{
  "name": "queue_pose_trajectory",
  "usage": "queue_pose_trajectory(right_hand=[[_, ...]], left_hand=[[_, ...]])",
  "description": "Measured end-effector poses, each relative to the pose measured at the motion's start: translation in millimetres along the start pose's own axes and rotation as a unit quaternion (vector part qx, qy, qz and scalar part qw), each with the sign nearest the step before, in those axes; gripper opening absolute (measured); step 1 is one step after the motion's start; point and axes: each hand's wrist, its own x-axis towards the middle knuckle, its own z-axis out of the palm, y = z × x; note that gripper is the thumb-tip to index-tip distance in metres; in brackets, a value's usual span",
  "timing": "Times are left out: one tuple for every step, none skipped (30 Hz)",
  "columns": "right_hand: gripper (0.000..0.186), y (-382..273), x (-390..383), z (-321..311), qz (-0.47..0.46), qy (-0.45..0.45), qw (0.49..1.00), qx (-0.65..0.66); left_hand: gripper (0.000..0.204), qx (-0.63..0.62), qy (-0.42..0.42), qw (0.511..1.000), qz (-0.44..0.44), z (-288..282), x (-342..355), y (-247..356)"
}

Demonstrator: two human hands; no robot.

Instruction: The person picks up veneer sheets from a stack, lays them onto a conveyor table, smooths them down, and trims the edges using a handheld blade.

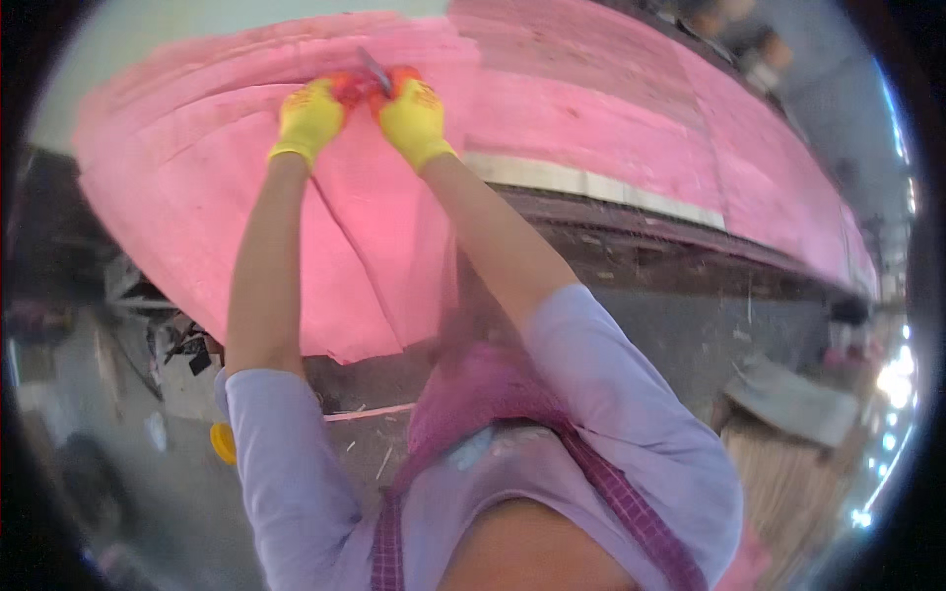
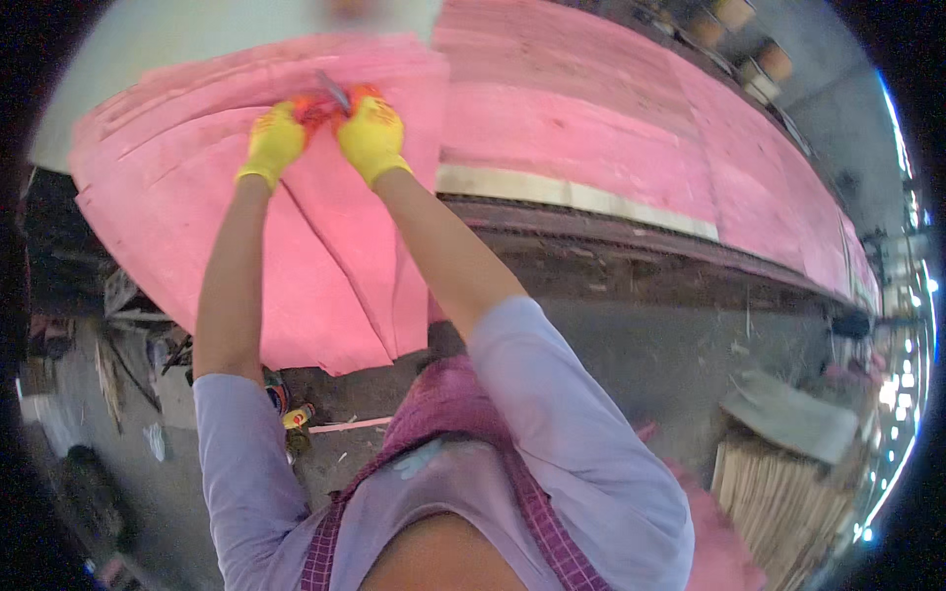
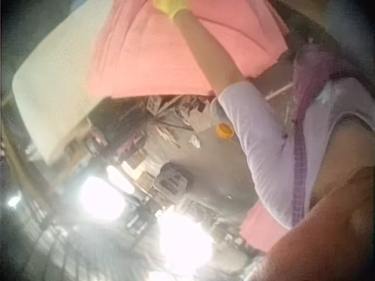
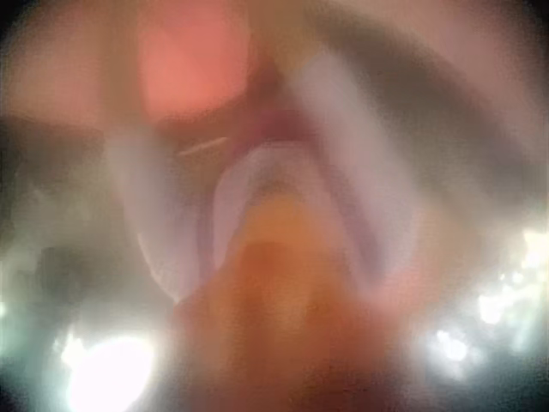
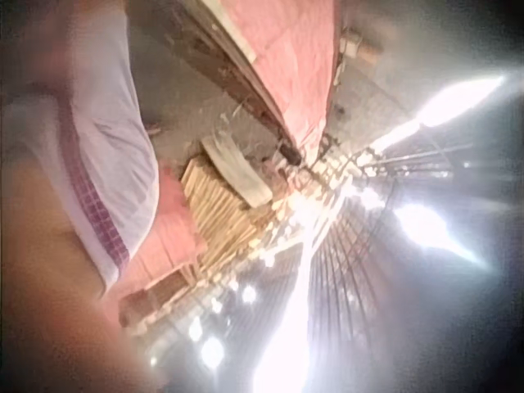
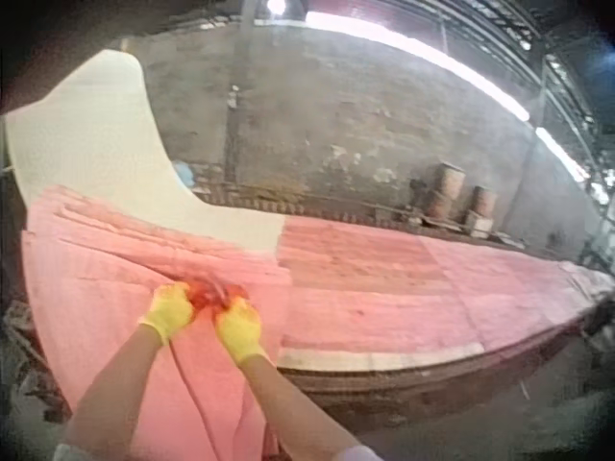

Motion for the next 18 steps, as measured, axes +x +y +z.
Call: queue_pose_trajectory(right_hand=[[0.025,6.9,4.9,2.8,-0.001,0.006,1.000,-0.030],[0.025,8.3,8.1,-1.1,0.005,0.005,0.999,-0.039],[0.025,2.9,11.4,-4.5,0.023,-0.021,0.998,-0.047],[0.025,-3.4,11.5,-3.4,0.040,-0.048,0.997,-0.050],[0.025,-0.3,12.1,-1.2,0.040,-0.052,0.997,-0.048],[0.024,5.5,14.4,-3.8,0.041,-0.056,0.996,-0.053],[0.024,7.3,15.2,-5.1,0.042,-0.060,0.996,-0.054],[0.024,1.4,12.1,-5.5,0.036,-0.066,0.995,-0.057],[0.024,-6.1,9.5,-4.3,0.029,-0.075,0.996,-0.044],[0.024,-6.7,6.9,-5.8,0.026,-0.068,0.996,-0.047],[0.024,-6.4,5.4,-7.3,0.025,-0.058,0.997,-0.051],[0.024,-7.1,5.4,-7.0,0.022,-0.063,0.997,-0.044],[0.024,-1.3,8.0,-8.0,0.027,-0.075,0.995,-0.067],[0.025,3.6,12.2,-7.7,0.030,-0.088,0.992,-0.089],[0.025,9.4,17.6,-5.1,0.028,-0.090,0.992,-0.086],[0.026,21.4,26.0,-1.7,0.033,-0.093,0.990,-0.105],[0.027,25.7,30.8,1.3,0.037,-0.100,0.987,-0.122],[0.027,33.0,35.5,0.2,0.036,-0.103,0.987,-0.120]], left_hand=[[0.025,-0.014,-0.012,1.000,0.008,5.1,0.1,11.1],[0.024,0.021,-0.008,1.000,0.005,-7.6,-2.8,22.8],[0.022,0.060,0.000,0.998,-0.002,-17.2,-6.2,30.0],[0.022,0.083,0.006,0.996,0.006,-18.2,-6.9,30.6],[0.022,0.085,0.005,0.996,0.003,-18.6,-7.4,37.5],[0.022,0.099,0.003,0.995,0.005,-17.3,-6.5,46.7],[0.022,0.117,0.002,0.993,0.006,-20.3,-7.0,50.8],[0.022,0.105,0.005,0.994,0.015,-15.4,-9.6,39.9],[0.022,0.117,0.008,0.993,0.003,-12.5,-12.3,28.3],[0.022,0.116,0.025,0.993,0.009,-4.3,-12.7,21.8],[0.022,0.115,0.042,0.992,0.018,-4.8,-14.7,24.1],[0.022,0.122,0.043,0.992,0.012,-6.8,-17.7,25.1],[0.022,0.115,0.028,0.993,0.004,-8.9,-18.3,34.4],[0.022,0.110,0.015,0.994,-0.006,-13.4,-21.6,39.4],[0.022,0.113,0.017,0.993,-0.009,-17.4,-28.8,38.8],[0.022,0.062,0.033,0.997,0.041,-18.3,-33.5,37.9],[0.022,0.011,0.050,0.995,0.086,-20.4,-40.0,34.7],[0.022,0.012,0.049,0.995,0.083,-20.7,-40.9,32.9]])
